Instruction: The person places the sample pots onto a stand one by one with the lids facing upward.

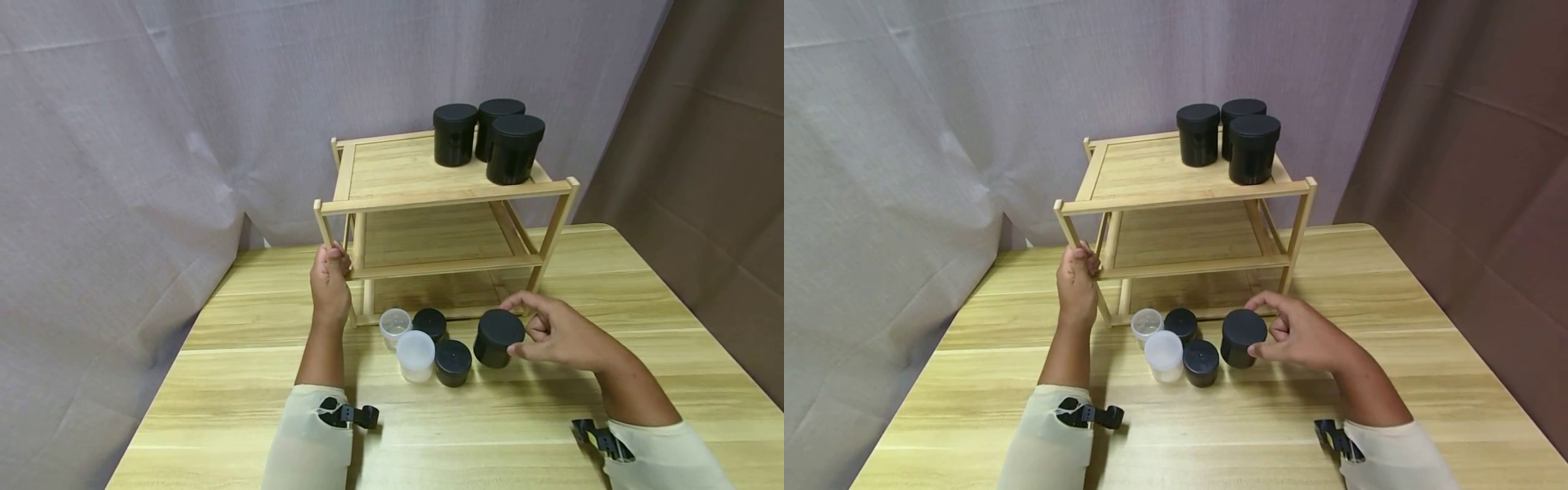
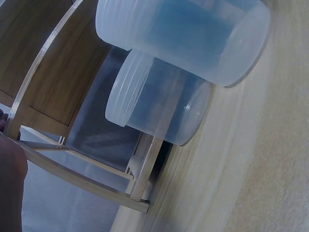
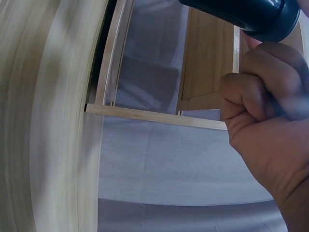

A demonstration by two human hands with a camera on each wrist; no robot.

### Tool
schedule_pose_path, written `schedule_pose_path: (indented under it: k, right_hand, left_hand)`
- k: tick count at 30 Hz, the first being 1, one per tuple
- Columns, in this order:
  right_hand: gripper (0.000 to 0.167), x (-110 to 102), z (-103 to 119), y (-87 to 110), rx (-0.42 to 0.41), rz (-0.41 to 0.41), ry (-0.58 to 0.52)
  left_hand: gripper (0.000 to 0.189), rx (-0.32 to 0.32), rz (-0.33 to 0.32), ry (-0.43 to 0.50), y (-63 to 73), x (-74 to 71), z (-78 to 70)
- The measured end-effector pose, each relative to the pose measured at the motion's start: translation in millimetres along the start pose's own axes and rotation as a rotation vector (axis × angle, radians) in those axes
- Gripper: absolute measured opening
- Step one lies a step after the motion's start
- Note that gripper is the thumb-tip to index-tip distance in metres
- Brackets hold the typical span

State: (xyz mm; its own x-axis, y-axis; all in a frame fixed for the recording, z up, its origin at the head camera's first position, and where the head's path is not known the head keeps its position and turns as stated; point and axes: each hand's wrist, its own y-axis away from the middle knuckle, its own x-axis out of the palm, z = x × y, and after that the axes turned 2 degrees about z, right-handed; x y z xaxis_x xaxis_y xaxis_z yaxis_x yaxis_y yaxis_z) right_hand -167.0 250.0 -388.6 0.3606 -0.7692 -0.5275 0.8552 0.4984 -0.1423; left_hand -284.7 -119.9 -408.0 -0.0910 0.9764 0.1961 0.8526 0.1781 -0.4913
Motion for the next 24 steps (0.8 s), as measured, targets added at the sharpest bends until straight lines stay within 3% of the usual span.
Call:
schedule_pose_path:
  k: [7,15,19,24]
  right_hand:
    - [0.054,0.6,2.8,0.5,-0.046,-0.043,-0.051]
    - [0.052,3.4,4.5,0.3,-0.079,-0.073,-0.091]
    - [0.052,4.3,5.7,0.1,-0.080,-0.076,-0.092]
    - [0.052,3.1,9.5,-0.8,-0.086,-0.082,-0.101]
  left_hand:
    - [0.074,0.011,0.005,-0.013,0.8,0.0,-0.7]
    - [0.058,-0.001,0.002,-0.007,1.4,0.2,-2.2]
    - [0.071,-0.002,0.004,-0.009,1.0,-0.3,-1.3]
    - [0.073,-0.002,0.010,-0.002,0.6,-0.7,-0.8]
